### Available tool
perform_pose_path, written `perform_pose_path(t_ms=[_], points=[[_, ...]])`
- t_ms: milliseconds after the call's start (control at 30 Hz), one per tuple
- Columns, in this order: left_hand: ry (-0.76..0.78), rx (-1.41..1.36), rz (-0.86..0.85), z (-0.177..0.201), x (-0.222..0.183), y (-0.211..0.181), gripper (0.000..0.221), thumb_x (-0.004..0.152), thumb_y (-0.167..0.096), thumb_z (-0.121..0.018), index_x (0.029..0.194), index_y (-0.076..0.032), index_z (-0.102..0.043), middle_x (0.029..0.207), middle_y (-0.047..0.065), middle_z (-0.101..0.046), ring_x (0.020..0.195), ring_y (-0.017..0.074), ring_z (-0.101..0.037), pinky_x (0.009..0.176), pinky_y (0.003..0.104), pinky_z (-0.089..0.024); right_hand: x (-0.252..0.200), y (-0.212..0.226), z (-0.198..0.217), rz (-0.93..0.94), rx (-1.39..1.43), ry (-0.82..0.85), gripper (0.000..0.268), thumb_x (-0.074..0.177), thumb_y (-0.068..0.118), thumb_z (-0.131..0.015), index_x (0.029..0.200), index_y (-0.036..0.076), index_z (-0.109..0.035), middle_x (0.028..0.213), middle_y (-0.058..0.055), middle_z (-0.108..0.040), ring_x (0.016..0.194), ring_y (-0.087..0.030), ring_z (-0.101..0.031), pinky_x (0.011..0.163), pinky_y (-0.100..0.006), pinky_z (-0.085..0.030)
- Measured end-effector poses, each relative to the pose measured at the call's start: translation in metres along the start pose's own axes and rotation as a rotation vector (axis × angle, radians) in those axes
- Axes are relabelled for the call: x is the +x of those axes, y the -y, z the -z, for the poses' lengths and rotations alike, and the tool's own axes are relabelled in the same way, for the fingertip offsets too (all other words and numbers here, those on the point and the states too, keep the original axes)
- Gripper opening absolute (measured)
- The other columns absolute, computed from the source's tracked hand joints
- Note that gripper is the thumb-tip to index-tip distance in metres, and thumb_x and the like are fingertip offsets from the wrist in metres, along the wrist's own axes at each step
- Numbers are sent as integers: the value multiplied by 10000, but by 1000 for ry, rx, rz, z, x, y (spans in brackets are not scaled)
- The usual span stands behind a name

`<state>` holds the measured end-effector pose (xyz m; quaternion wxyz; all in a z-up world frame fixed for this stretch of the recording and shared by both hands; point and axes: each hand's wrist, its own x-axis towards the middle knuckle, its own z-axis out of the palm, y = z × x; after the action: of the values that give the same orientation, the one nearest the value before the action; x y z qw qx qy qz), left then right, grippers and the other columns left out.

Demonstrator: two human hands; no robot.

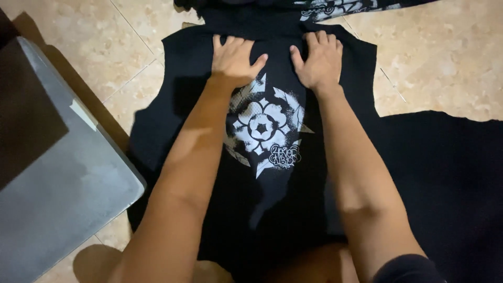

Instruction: The person is sitting on the floor, picking up black fabric pieces with printed designs, smoothing them out, and stacking them neatly.

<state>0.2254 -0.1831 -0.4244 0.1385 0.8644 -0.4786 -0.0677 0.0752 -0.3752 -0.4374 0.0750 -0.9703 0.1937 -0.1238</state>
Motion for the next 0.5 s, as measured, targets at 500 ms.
perform_pose_path(t_ms=[500], points=[[44, 29, 34, 53, 29, 9, 811, 1019, -792, -334, 1141, -92, -726, 1278, 215, -626, 1237, 395, -504, 940, 687, -379, 13, -12, 40, 98, -88, 95, 718, 1126, 735, -433, 836, 100, -604, 801, -111, -689, 714, -368, -652, 538, -490, -436]])
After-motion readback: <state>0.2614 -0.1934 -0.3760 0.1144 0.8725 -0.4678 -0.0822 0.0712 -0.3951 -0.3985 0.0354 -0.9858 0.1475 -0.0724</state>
